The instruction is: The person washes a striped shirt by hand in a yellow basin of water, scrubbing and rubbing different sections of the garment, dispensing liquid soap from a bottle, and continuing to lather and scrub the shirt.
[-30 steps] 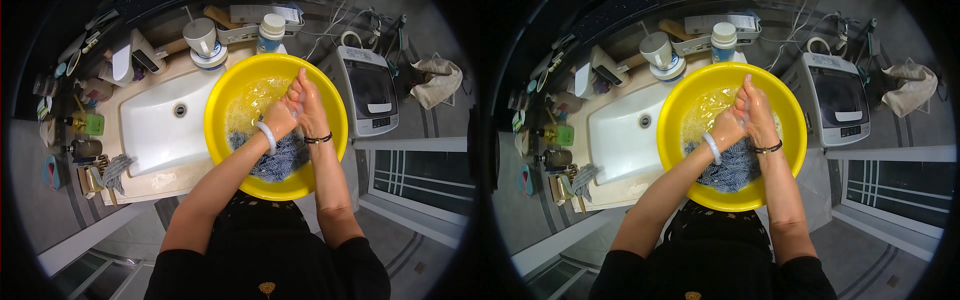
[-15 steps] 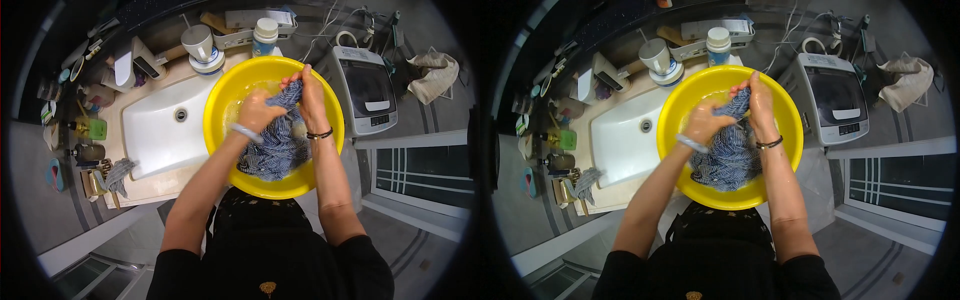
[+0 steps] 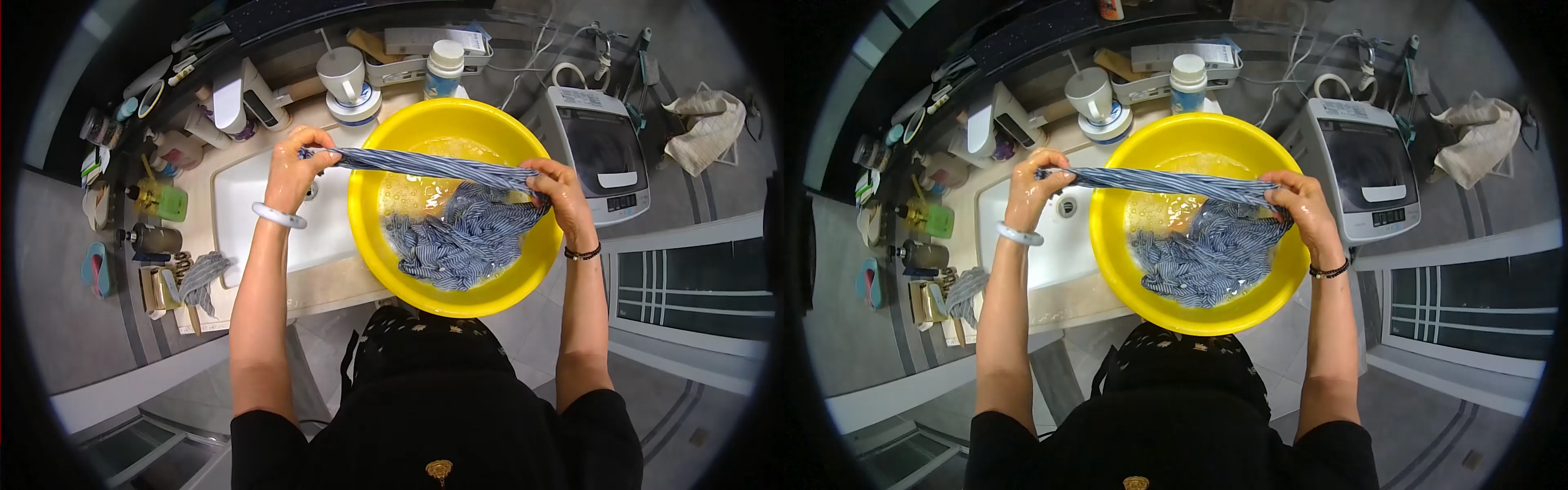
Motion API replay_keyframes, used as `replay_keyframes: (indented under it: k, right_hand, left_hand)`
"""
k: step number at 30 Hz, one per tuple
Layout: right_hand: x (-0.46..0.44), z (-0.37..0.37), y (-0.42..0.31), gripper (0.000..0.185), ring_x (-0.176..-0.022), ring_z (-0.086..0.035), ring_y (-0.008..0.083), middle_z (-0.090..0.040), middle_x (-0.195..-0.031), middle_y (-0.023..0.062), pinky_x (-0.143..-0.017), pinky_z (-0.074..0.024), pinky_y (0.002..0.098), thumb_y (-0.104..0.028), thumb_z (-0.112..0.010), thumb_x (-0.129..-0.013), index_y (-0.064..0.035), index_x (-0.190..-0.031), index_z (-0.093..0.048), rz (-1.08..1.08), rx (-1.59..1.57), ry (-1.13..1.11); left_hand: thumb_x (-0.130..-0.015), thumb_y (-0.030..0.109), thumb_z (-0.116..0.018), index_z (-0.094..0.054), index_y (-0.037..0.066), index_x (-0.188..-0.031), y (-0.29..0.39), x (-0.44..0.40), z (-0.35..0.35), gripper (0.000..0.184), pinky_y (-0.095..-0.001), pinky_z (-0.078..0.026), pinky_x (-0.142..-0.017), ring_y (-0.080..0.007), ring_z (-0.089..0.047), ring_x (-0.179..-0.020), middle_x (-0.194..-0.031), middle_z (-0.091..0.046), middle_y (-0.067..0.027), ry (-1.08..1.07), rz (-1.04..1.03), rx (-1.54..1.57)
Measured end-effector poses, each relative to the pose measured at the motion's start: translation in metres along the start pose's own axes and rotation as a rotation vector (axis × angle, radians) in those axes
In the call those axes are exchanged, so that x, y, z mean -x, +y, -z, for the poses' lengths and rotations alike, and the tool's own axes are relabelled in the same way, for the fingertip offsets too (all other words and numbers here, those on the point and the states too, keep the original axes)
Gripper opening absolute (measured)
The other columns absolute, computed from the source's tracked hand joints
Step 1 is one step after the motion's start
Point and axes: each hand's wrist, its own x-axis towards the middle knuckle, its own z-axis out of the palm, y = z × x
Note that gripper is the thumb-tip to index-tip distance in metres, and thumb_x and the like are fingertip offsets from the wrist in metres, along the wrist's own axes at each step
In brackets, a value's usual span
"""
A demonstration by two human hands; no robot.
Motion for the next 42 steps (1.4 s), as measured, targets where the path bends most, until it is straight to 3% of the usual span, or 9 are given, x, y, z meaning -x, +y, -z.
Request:
replay_keyframes:
  k: [3,6,11,18,23,31,32,35,42]
  right_hand:
    - [0.005,0.011,0.007,0.023,-0.067,-0.055,0.0117,-0.06,-0.074,0.0015,-0.065,-0.0444,0.0253,-0.008,-0.063,-0.076,-0.001,-0.098,-0.061,-0.089,0.326,0.017]
    - [0.014,0.006,-0.004,0.016,-0.082,-0.059,0.016,-0.063,-0.092,0.0068,-0.081,-0.0458,0.03,-0.006,-0.058,-0.081,-0.0008,-0.096,-0.061,0.234,-0.673,-0.087]
    - [-0.015,-0.018,0.02,0.015,-0.069,-0.053,0.0083,-0.06,-0.076,0.0005,-0.065,-0.0422,0.0223,-0.012,-0.061,-0.081,0.0012,-0.088,-0.063,0.154,0.372,0.17]
    - [-0.005,-0.066,-0.045,0.01,-0.066,-0.052,0.0053,-0.059,-0.076,-0.0011,-0.061,-0.0408,0.0193,-0.006,-0.061,-0.08,0.0001,-0.087,-0.062,0.265,-0.293,0.098]
    - [0.007,-0.081,-0.095,0.01,-0.071,-0.055,0.0051,-0.06,-0.078,-0.0008,-0.066,-0.0435,0.0188,-0.002,-0.063,-0.078,0.0009,-0.088,-0.062,0.483,-0.259,0.083]
    - [0.059,-0.071,-0.167,0.028,-0.083,-0.06,0.0114,-0.063,-0.09,0.0053,-0.074,-0.0488,0.0248,-0.003,-0.068,-0.075,0.0006,-0.102,-0.059,0.498,-0.399,0.049]
    - [0.031,-0.066,-0.127,0.051,-0.086,-0.058,0.0134,-0.06,-0.098,0.004,-0.077,-0.0468,0.0251,-0.013,-0.075,-0.072,0.0012,-0.113,-0.049,0.972,-0.111,-0.047]
    - [0.018,-0.087,-0.092,0.082,-0.097,-0.06,0.033,-0.059,-0.106,0.0173,-0.083,-0.0472,0.0364,-0.024,-0.084,-0.054,-0.0001,-0.118,-0.04,0.886,0.368,0.115]
    - [-0.007,-0.074,-0.092,0.031,-0.071,-0.063,0.013,-0.066,-0.079,0.0082,-0.066,-0.0504,0.0266,-0.011,-0.073,-0.065,0.0008,-0.09,-0.059,0.781,0.205,0.312]
  left_hand:
    - [-0.073,0.001,-0.066,-0.063,0.003,-0.079,0.039,0.009,0.0,0.007,-0.0207,-0.041,-0.064,-0.0077,-0.051,-0.069,-0.078,-0.059,-0.0015,0.103,0.024,0.179]
    - [-0.076,0.007,-0.066,-0.063,0.004,-0.085,0.058,0.009,-0.016,0.011,-0.0194,-0.04,-0.065,-0.007,-0.051,-0.073,-0.078,-0.057,0.0004,0.194,-0.12,0.398]
    - [-0.075,0.01,-0.068,-0.061,0.004,-0.083,0.022,-0.002,-0.058,0.012,-0.0179,-0.037,-0.062,-0.0057,-0.048,-0.069,-0.074,-0.055,0.0014,0.021,0.018,0.198]
    - [-0.07,0.013,-0.071,-0.06,0.001,-0.084,0.046,0.018,-0.108,0.022,-0.0295,-0.045,-0.083,-0.018,-0.055,-0.093,-0.104,-0.056,-0.0082,-0.235,-0.058,0.396]
    - [-0.07,0.012,-0.071,-0.062,0.0,-0.087,0.082,0.028,-0.143,0.023,-0.0305,-0.045,-0.081,-0.0169,-0.057,-0.089,-0.092,-0.061,-0.0083,-0.223,-0.121,0.417]
    - [-0.071,0.004,-0.066,-0.061,-0.003,-0.08,0.145,0.0,-0.105,0.013,-0.0195,-0.042,-0.055,-0.005,-0.053,-0.06,-0.069,-0.06,-0.001,-0.147,-0.203,0.611]
    - [-0.071,0.004,-0.066,-0.061,-0.003,-0.08,0.145,-0.006,-0.107,0.013,-0.0195,-0.042,-0.055,-0.005,-0.053,-0.06,-0.069,-0.06,-0.001,-0.145,-0.205,0.61]
    - [-0.076,0.01,-0.065,-0.062,-0.003,-0.083,0.144,-0.01,-0.106,0.015,-0.0199,-0.041,-0.054,-0.0052,-0.052,-0.063,-0.073,-0.06,-0.0015,-0.145,-0.263,0.542]
    - [-0.086,0.023,-0.061,-0.049,0.003,-0.121,0.123,-0.002,-0.066,0.043,-0.0333,-0.051,-0.077,-0.0167,-0.059,-0.088,-0.107,-0.059,-0.0098,-0.14,-0.152,0.581]
